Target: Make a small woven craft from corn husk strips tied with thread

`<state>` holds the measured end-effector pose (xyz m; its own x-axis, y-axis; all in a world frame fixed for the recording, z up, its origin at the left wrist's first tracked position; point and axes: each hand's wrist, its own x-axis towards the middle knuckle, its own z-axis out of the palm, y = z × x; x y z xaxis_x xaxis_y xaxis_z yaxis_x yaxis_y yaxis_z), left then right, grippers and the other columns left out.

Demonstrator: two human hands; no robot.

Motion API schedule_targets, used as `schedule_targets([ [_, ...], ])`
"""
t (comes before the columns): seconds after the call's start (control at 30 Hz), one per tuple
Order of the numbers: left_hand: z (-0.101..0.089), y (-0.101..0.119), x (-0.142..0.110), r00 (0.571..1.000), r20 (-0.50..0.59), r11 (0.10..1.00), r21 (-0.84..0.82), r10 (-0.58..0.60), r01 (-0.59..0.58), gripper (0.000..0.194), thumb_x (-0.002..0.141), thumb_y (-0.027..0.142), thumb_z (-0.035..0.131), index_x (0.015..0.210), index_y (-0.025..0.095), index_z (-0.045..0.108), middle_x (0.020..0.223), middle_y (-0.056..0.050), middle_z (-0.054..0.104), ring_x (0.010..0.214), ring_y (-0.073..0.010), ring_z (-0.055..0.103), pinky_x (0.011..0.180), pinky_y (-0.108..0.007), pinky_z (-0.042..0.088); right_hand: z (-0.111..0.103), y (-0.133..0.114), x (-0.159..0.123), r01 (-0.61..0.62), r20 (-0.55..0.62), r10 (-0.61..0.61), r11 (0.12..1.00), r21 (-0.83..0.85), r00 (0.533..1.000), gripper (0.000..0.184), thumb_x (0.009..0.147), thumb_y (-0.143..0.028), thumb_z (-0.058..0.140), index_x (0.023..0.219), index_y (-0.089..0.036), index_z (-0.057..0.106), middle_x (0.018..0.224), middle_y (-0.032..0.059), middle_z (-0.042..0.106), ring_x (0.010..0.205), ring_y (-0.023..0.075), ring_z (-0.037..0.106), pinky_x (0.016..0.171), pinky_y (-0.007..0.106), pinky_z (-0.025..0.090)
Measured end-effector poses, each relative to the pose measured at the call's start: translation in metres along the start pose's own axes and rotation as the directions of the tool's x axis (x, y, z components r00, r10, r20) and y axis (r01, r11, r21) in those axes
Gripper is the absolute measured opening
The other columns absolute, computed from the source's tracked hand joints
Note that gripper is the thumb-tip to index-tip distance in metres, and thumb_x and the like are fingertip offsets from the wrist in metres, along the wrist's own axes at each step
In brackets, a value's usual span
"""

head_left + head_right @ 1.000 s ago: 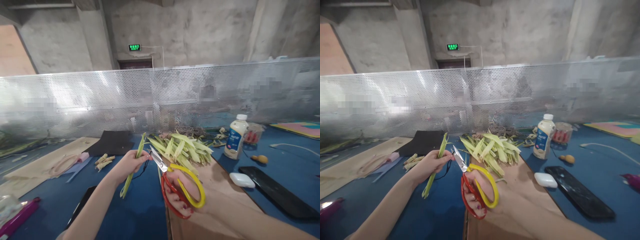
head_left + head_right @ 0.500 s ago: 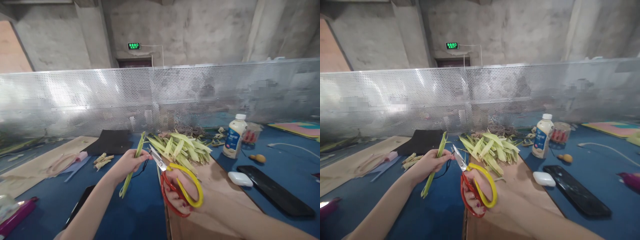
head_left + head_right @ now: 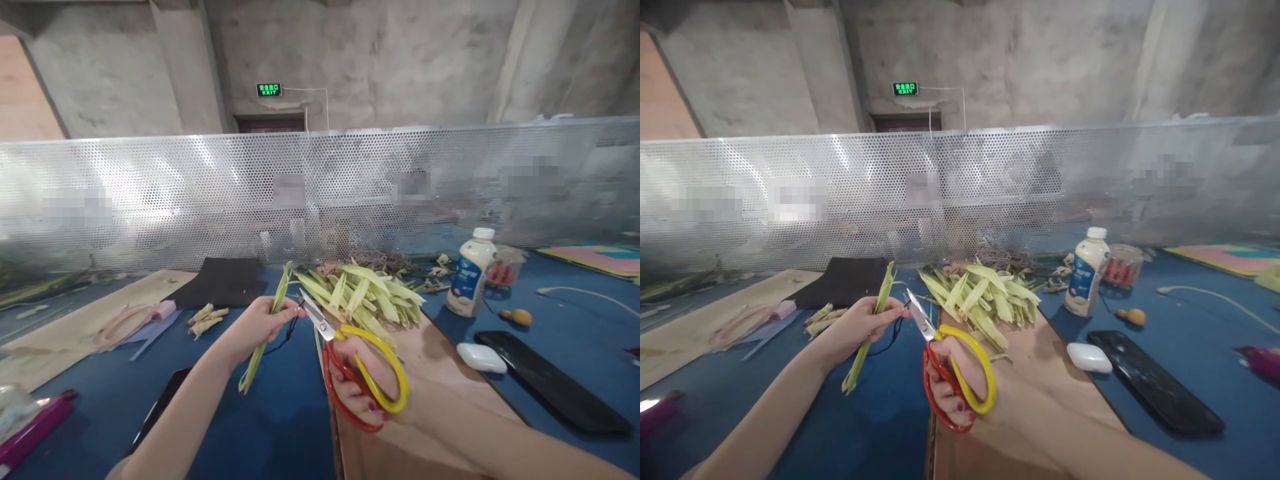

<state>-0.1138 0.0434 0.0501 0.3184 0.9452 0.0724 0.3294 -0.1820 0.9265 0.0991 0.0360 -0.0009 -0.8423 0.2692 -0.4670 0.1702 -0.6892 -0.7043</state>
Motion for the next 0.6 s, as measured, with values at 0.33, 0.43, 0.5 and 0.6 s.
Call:
schedule_targets([
  [0.33,0.002,0.004,-0.002,1.0,-0.005,1.0,0.028,0.012,-0.012,0.027,0.075,0.041,0.052,0.078,0.016,0.061,0.049,0.008,0.021,0.04,-0.0057,0.017,0.04,-0.023,0.013,-0.022,0.005,0.012,-0.02,0.062,0.022,0.999,-0.037,0.998,0.037,0.073,-0.05,0.025,0.062,-0.019,0.04,0.041,-0.0037,0.039,0.028,0.0116,0.037,0.028,0.026,0.037],
  [0.43,0.003,0.006,-0.003,1.0,0.002,0.999,0.041,0.017,-0.017,0.028,0.076,0.041,0.052,0.079,0.015,0.061,0.048,0.008,0.022,0.04,-0.0056,0.017,0.039,-0.023,0.013,-0.022,0.007,0.015,0.009,0.048,-0.007,0.999,-0.04,0.999,0.039,0.074,-0.052,0.023,0.059,-0.019,0.038,0.038,-0.0047,0.036,0.025,0.0104,0.033,0.026,0.024,0.033],
  [0.5,0.004,0.008,-0.003,1.0,0.01,0.999,0.047,0.018,-0.019,0.028,0.076,0.041,0.052,0.079,0.015,0.062,0.048,0.008,0.021,0.04,-0.0057,0.018,0.039,-0.023,0.012,-0.017,0.006,0.013,0.029,0.037,-0.027,0.999,-0.041,0.999,0.039,0.073,-0.052,0.023,0.058,-0.019,0.037,0.037,-0.005,0.035,0.025,0.0095,0.031,0.025,0.021,0.03],
  [0.6,0.004,0.009,-0.004,1.0,0.022,0.998,0.052,0.017,-0.018,0.028,0.076,0.041,0.051,0.078,0.015,0.061,0.048,0.008,0.02,0.041,-0.0057,0.017,0.04,-0.023,0.012,-0.004,0.001,0.005,0.024,0.039,-0.022,0.998,-0.06,0.999,0.034,0.072,-0.047,0.027,0.056,-0.019,0.038,0.039,-0.0023,0.041,0.028,0.0113,0.038,0.028,0.023,0.032],
])
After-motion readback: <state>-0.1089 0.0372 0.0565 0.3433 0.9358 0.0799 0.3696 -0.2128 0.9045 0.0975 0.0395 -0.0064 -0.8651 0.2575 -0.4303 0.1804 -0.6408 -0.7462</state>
